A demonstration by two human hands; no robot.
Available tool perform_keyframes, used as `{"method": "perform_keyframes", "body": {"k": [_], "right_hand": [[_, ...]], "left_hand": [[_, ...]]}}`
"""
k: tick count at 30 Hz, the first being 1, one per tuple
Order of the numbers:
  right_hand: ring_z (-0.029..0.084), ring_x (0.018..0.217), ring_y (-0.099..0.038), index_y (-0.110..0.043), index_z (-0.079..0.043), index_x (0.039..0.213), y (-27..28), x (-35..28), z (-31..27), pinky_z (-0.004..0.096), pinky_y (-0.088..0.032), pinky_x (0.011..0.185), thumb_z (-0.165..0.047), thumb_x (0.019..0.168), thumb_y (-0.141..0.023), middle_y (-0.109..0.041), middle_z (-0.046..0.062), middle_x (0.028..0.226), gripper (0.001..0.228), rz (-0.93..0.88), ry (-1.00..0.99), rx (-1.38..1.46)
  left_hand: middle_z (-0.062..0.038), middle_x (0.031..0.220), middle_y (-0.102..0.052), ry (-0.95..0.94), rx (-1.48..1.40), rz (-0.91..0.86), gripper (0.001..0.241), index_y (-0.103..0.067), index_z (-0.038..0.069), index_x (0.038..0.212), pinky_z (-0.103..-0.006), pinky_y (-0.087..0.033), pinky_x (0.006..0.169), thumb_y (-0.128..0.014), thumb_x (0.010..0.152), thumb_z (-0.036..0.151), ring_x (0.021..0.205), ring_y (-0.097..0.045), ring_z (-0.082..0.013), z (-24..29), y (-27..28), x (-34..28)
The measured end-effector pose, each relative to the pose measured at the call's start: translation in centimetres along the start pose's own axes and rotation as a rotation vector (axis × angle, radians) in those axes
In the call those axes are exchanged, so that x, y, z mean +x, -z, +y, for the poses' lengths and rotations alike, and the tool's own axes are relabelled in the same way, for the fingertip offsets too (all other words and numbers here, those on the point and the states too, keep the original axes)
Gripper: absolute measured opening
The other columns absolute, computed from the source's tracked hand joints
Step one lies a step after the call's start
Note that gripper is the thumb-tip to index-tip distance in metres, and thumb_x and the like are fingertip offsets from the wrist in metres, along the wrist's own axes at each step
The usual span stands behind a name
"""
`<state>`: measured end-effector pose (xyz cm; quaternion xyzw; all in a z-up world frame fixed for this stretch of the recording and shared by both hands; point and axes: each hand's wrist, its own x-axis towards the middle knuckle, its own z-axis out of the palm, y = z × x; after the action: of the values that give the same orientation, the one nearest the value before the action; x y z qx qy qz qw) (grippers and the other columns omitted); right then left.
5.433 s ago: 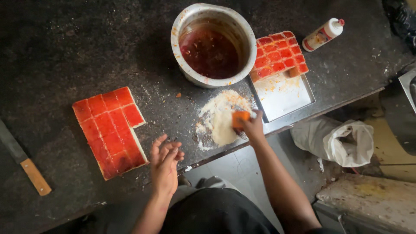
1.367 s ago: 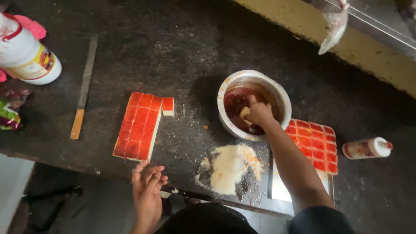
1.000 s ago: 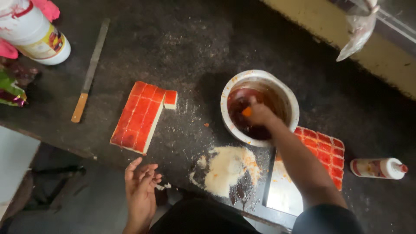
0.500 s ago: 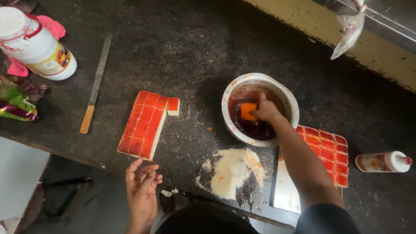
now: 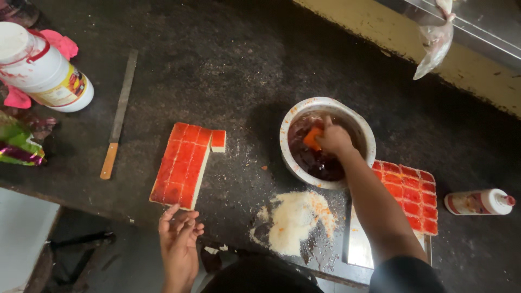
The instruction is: The person dips small squares of cake into a bowl of liquid and then coats them in white powder.
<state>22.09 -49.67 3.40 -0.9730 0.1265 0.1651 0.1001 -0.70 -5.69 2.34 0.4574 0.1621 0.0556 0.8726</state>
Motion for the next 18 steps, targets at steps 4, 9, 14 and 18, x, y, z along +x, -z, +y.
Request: {"method": "perform_keyframes", "body": {"k": [4,9,14,18], "right_hand": [[0.044,0.131,-0.05,-0.026,-0.012,0.154,-1.7,0.1,-0.7,0.05,-0.038,0.111,-0.048,0.092,-0.069,-0.048,0.027,0.146,0.084,0.051,0.123,-0.262],[0.043,0.134,-0.053,-0.026,-0.011,0.162,-4.3,1.6,-0.8,0.052,-0.045,0.11,-0.031,0.096,-0.065,-0.051,0.025,0.148,0.08,0.115,0.177,-0.423],[0.044,0.137,-0.044,-0.024,-0.013,0.153,-3.7,2.0,-0.5,0.05,-0.043,0.108,-0.035,0.079,-0.081,-0.042,0.023,0.151,0.096,0.115,0.101,-0.316],[0.043,0.125,-0.06,-0.027,-0.013,0.153,-3.0,1.7,0.0,0.05,-0.051,0.103,-0.03,0.083,-0.079,-0.058,0.025,0.137,0.089,0.097,-0.06,0.02]], "left_hand": [[-0.012,0.115,-0.064,0.021,0.009,-0.004,0.048,-0.045,0.011,0.143,-0.0342,-0.051,0.081,-0.055,0.097,-0.001,0.098,-0.062,-0.0172,-0.4,0.0,0.4],[-0.013,0.115,-0.064,0.03,-0.005,-0.044,0.049,-0.045,0.01,0.144,-0.0345,-0.052,0.082,-0.056,0.097,0.001,0.095,-0.062,-0.0174,-0.7,-0.4,1.0],[-0.014,0.115,-0.064,0.052,-0.028,-0.04,0.049,-0.045,0.011,0.144,-0.035,-0.051,0.081,-0.057,0.096,0.002,0.093,-0.062,-0.0187,-0.9,-0.2,1.4],[-0.014,0.115,-0.065,0.027,-0.014,-0.043,0.05,-0.046,0.011,0.143,-0.0355,-0.051,0.081,-0.057,0.095,0.001,0.095,-0.061,-0.0182,-1.0,0.6,1.7]]}}
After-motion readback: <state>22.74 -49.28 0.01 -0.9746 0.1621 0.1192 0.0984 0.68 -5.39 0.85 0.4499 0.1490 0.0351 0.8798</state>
